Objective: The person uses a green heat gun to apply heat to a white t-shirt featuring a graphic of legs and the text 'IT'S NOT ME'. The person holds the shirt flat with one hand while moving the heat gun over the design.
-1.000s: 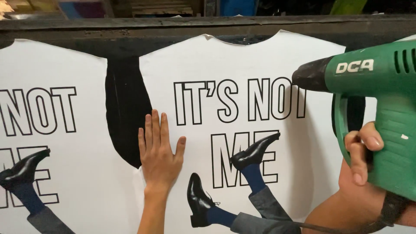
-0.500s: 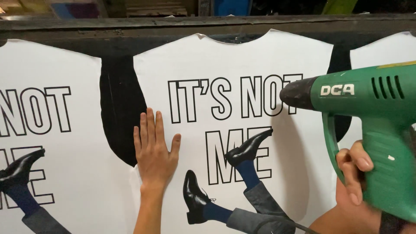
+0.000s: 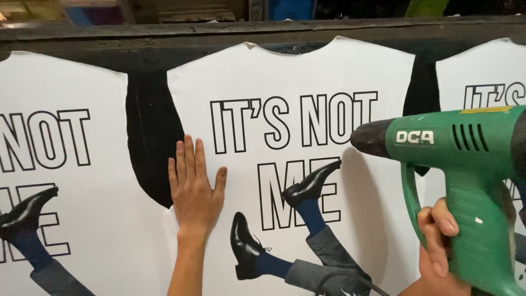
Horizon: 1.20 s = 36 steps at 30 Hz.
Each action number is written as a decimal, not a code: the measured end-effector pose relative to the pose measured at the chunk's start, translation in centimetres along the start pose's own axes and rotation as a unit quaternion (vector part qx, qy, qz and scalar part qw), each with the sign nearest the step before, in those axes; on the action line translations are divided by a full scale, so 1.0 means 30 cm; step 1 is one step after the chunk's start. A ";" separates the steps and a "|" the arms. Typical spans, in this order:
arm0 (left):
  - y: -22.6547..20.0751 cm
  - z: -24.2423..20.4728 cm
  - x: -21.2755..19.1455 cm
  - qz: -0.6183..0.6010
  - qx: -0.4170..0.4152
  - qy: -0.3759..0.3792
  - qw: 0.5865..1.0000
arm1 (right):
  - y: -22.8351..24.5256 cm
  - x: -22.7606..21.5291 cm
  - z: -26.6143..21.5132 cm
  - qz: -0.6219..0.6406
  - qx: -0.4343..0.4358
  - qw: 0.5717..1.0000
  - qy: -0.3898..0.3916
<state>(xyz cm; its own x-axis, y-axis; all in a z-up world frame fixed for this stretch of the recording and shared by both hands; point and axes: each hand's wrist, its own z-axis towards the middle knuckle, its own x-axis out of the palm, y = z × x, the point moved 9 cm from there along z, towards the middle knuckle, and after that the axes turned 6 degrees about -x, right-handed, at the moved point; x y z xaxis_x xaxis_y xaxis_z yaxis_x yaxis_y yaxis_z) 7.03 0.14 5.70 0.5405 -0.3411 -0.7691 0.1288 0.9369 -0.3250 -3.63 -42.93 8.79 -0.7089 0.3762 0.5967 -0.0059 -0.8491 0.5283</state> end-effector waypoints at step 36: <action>0.014 0.003 0.018 0.006 -0.009 0.028 1.000 | -0.036 0.034 0.301 -0.158 0.055 0.984 0.065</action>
<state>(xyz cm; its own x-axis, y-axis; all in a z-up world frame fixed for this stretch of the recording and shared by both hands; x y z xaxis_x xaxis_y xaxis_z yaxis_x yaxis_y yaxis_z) 7.45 0.37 5.19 0.4937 -0.3333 -0.8032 0.1065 0.9399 -0.3245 2.02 -38.29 14.30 -0.7677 0.5581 0.3149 -0.1685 -0.6500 0.7411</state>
